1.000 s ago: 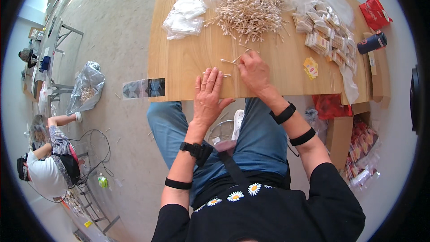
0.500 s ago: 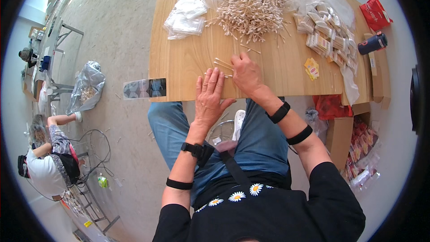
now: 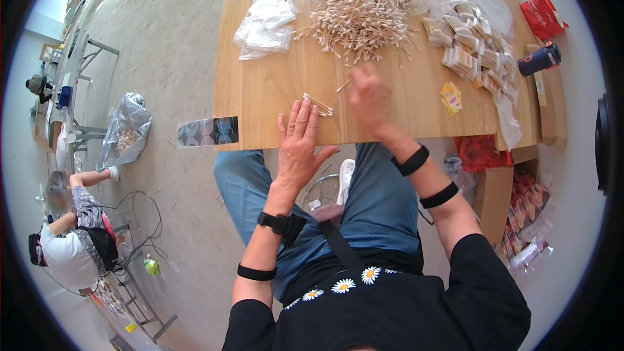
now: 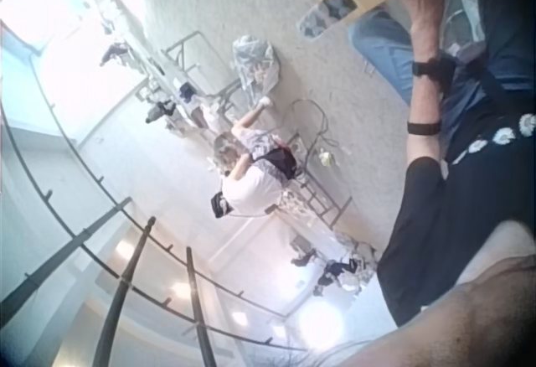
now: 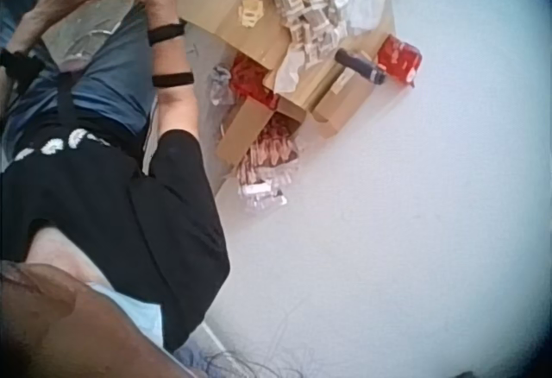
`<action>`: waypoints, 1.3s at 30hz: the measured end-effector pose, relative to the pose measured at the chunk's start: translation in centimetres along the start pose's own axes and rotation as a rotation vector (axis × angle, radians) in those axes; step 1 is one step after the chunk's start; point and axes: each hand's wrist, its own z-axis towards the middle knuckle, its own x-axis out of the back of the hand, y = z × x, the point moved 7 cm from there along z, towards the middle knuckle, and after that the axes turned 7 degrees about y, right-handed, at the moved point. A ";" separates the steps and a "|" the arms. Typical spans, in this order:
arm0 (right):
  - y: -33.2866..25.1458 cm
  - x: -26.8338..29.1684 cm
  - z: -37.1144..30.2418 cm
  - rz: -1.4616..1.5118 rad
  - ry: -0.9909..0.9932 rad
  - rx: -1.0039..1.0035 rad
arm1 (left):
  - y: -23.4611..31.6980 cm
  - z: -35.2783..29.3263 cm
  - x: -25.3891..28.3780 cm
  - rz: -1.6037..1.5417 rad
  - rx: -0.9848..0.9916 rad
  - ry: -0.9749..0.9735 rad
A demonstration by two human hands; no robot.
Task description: The person picks up a plastic bag, removes a small card, and sets it aside before gathering cotton swabs into a row. They then place a sticker on the bundle and slide it into a plastic sleeve, repeating the process with more swabs.
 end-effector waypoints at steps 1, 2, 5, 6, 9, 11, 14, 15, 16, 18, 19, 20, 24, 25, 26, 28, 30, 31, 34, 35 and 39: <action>1.1 1.1 0.7 -0.082 0.050 -0.055 | -0.1 0.2 0.4 0.001 0.002 0.001; 2.2 2.0 1.2 -0.164 0.101 -0.110 | -0.1 0.5 0.5 0.006 -0.031 -0.015; 4.8 0.6 1.1 -0.163 -0.035 -0.122 | -0.2 1.8 0.0 0.011 -0.088 -0.047; 4.9 0.6 1.1 -0.164 -0.035 -0.122 | -0.2 1.9 -0.4 0.012 -0.109 -0.073; 5.5 0.2 1.1 -0.142 -0.047 -0.202 | -0.4 1.7 -1.1 0.044 -0.099 -0.077; 4.6 -0.2 1.6 -0.121 -0.068 -0.063 | -0.3 1.7 -1.4 0.051 -0.099 -0.060; 2.2 -0.7 1.9 0.016 -0.138 -0.028 | -0.4 1.6 -1.3 0.078 -0.086 -0.040; 2.2 -0.6 2.0 0.017 -0.139 -0.027 | -0.3 1.6 -1.3 0.090 -0.082 -0.036; 1.8 -0.6 2.1 0.033 -0.142 0.006 | -0.3 1.6 -1.3 0.091 -0.081 -0.036; 1.7 -0.6 2.2 0.047 -0.146 0.038 | -0.1 1.7 -1.2 0.098 -0.080 -0.006; 2.0 -0.9 2.2 0.043 -0.179 0.045 | -0.1 1.7 -1.2 0.097 -0.080 -0.006; 2.1 -1.2 2.1 0.039 -0.213 0.052 | -0.1 1.7 -1.2 0.099 -0.080 -0.015; 2.0 -1.8 1.8 0.038 -0.165 0.010 | -0.2 1.6 -1.3 0.098 -0.068 -0.030; 1.6 -2.6 1.3 0.034 -0.206 -0.023 | -0.3 1.6 -1.3 0.098 -0.068 -0.030; 1.2 -3.3 0.8 0.031 -0.246 -0.055 | -0.3 1.6 -1.3 0.106 -0.082 -0.021; -1.5 -3.8 -0.3 0.043 -0.289 0.000 | -0.5 1.6 -1.5 0.116 -0.093 -0.007; -2.1 -4.1 -0.1 0.051 -0.327 0.057 | -0.5 1.6 -1.5 0.092 -0.097 -0.003; -1.0 -4.3 0.7 0.036 -0.301 -0.004 | -0.4 1.7 -1.4 0.092 -0.099 0.001; -0.1 -3.6 4.0 0.006 -0.119 -0.051 | -0.3 1.8 -1.2 0.086 -0.088 -0.010; -0.3 -2.4 5.2 -0.012 0.035 -0.045 | -0.3 1.9 -1.2 0.078 -0.072 -0.029; -3.0 -2.8 8.4 -0.212 -0.012 -0.071 | -0.4 1.7 -1.2 0.077 -0.040 -0.059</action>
